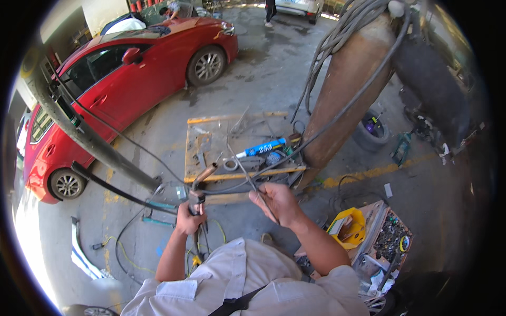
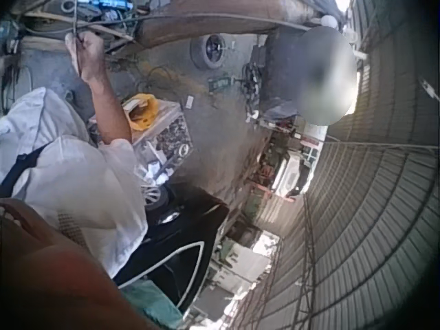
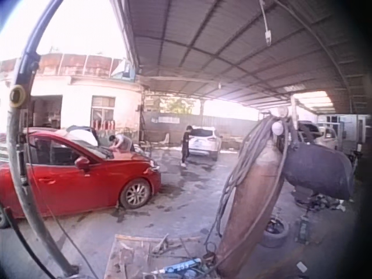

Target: The person welds a damaged area on a black car bumper using a welding torch and a metal rod, then hammers the welded section to smooth it. The person briefly walks away to retrieve a tool before returning to continue hammering the repair area.

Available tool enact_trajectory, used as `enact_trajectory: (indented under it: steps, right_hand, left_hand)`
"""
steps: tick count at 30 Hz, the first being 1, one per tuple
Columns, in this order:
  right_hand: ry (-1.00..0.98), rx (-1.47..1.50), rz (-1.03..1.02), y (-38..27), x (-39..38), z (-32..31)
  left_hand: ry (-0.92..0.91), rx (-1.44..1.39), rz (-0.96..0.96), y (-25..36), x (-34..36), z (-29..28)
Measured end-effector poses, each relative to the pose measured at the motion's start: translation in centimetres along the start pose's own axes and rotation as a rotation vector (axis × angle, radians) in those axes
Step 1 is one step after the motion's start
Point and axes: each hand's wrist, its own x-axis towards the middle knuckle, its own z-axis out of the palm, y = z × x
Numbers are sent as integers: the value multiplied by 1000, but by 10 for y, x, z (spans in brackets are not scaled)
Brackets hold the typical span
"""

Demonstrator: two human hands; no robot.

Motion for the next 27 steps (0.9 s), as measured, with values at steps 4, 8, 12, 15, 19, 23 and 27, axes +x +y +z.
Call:
enact_trajectory:
  steps: [4, 8, 12, 15, 19, 23, 27]
  right_hand:
    - [160, -389, -54, 3, -22, -24]
    - [166, -764, -283, -17, -44, -36]
    - [140, -1066, -470, -44, -47, -48]
    - [149, -1223, -603, -64, -41, -54]
    - [124, -1280, -763, -90, -30, -50]
    - [87, -1384, -836, -115, -20, -44]
    - [7, -1443, -879, -125, -11, -39]
  left_hand:
    - [57, -19, -9, -3, 3, -10]
    - [23, -15, -35, -4, 6, -18]
    - [-35, 47, 42, -1, 17, -25]
    - [-122, 93, -5, 6, 25, -32]
    - [-195, -47, 52, 21, 32, -39]
    - [-241, -5, 65, 34, 30, -44]
    - [-241, -24, 48, 35, 26, -45]
